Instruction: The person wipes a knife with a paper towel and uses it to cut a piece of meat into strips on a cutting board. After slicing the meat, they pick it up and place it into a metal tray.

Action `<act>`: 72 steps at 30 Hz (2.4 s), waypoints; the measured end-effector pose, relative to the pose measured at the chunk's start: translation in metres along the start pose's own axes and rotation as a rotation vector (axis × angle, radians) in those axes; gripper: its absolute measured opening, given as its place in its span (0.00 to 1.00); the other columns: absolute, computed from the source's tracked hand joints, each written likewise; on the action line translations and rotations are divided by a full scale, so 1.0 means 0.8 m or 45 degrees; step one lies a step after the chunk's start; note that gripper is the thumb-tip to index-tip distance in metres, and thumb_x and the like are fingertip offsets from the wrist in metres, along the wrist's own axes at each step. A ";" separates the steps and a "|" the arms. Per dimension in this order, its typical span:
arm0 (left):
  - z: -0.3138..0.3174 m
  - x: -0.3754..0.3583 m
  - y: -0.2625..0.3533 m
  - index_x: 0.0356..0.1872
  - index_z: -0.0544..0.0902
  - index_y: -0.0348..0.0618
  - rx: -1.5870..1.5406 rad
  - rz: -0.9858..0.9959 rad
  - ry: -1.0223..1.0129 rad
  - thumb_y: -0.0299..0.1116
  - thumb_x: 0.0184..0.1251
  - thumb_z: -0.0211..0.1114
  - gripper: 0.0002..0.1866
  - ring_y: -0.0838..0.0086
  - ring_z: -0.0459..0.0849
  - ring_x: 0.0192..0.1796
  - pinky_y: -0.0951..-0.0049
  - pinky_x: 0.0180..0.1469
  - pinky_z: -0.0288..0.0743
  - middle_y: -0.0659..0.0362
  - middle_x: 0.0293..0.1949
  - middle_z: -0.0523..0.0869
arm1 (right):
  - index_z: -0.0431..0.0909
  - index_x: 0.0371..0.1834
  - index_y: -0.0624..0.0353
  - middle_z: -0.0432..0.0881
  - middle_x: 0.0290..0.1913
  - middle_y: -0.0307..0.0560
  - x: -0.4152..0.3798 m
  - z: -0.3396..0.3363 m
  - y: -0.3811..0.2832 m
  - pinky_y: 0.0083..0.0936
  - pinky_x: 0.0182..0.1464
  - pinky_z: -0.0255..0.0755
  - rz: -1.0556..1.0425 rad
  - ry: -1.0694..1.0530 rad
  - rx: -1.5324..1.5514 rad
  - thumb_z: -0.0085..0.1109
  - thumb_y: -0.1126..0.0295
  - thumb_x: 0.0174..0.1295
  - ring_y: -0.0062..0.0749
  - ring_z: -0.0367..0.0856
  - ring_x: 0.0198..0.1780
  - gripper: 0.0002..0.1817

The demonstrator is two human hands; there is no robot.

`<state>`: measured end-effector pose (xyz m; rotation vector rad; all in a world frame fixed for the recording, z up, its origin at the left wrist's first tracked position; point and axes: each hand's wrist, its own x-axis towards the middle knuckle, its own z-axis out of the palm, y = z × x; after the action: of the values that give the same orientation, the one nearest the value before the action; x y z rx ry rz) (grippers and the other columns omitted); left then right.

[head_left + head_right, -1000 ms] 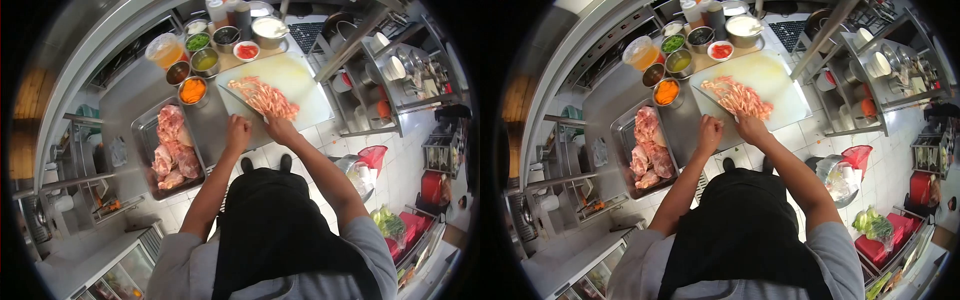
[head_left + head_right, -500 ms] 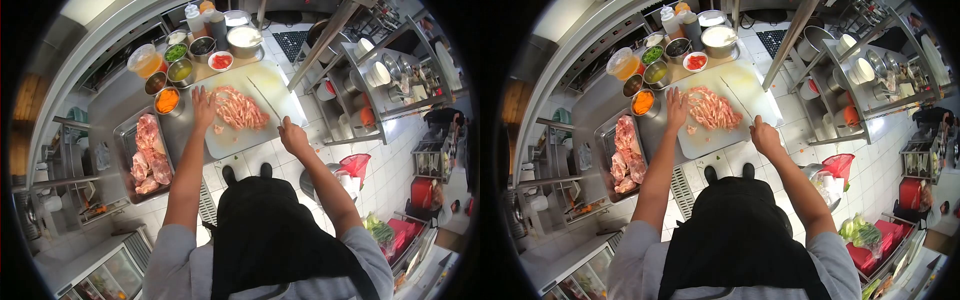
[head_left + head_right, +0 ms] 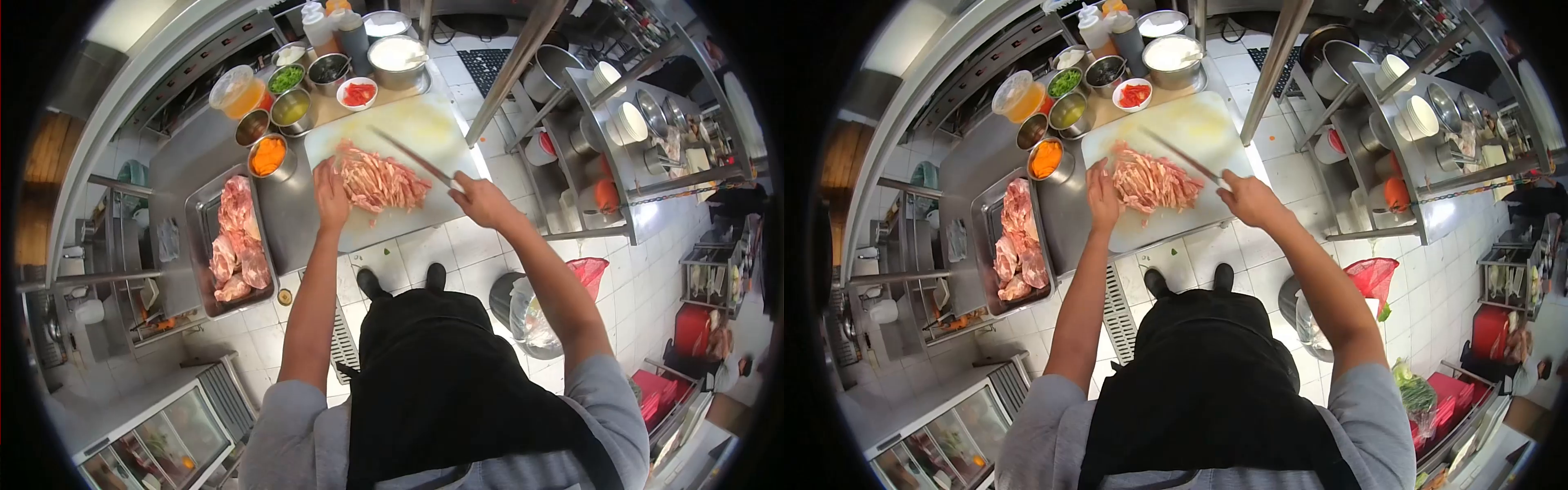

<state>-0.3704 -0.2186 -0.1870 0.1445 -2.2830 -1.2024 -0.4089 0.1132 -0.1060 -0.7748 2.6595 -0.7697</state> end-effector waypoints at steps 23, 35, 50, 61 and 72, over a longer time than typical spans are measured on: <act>0.071 -0.022 0.053 0.68 0.75 0.35 -1.305 -0.457 0.049 0.22 0.71 0.65 0.25 0.71 0.85 0.56 0.71 0.55 0.81 0.53 0.62 0.82 | 0.58 0.73 0.61 0.82 0.32 0.76 -0.015 0.146 -0.179 0.62 0.39 0.71 0.382 0.184 0.548 0.50 0.66 0.75 0.77 0.80 0.36 0.26; -0.141 0.020 0.030 0.58 0.80 0.35 -1.222 -0.487 0.532 0.21 0.72 0.59 0.15 0.78 0.84 0.46 0.79 0.47 0.77 0.59 0.47 0.86 | 0.56 0.75 0.58 0.79 0.21 0.66 0.050 0.148 -0.323 0.55 0.31 0.71 -0.194 0.080 0.432 0.50 0.67 0.75 0.65 0.81 0.25 0.28; -0.385 0.013 -0.226 0.50 0.85 0.31 0.287 -0.359 0.766 0.38 0.77 0.59 0.17 0.52 0.85 0.50 0.60 0.58 0.76 0.43 0.40 0.88 | 0.68 0.57 0.63 0.84 0.33 0.67 0.182 0.244 -0.433 0.56 0.39 0.79 -0.476 -0.091 -0.019 0.55 0.68 0.69 0.66 0.85 0.35 0.17; -0.360 0.013 -0.078 0.49 0.84 0.33 0.144 -0.079 0.642 0.27 0.74 0.60 0.10 0.65 0.85 0.45 0.65 0.51 0.79 0.51 0.44 0.87 | 0.74 0.57 0.57 0.86 0.35 0.60 0.141 0.120 -0.368 0.50 0.41 0.80 -0.448 -0.230 -0.288 0.59 0.65 0.66 0.55 0.88 0.38 0.18; -0.106 0.022 -0.093 0.50 0.84 0.38 0.527 0.181 -0.293 0.24 0.65 0.65 0.13 0.49 0.77 0.57 0.51 0.60 0.71 0.49 0.49 0.82 | 0.75 0.51 0.62 0.82 0.30 0.68 -0.022 0.063 -0.131 0.54 0.40 0.74 0.354 0.203 0.003 0.63 0.65 0.67 0.68 0.83 0.38 0.16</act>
<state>-0.3530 -0.3305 -0.2008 -0.0064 -2.6703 -0.6928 -0.3309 0.0275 -0.0870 -0.3427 2.8228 -0.7880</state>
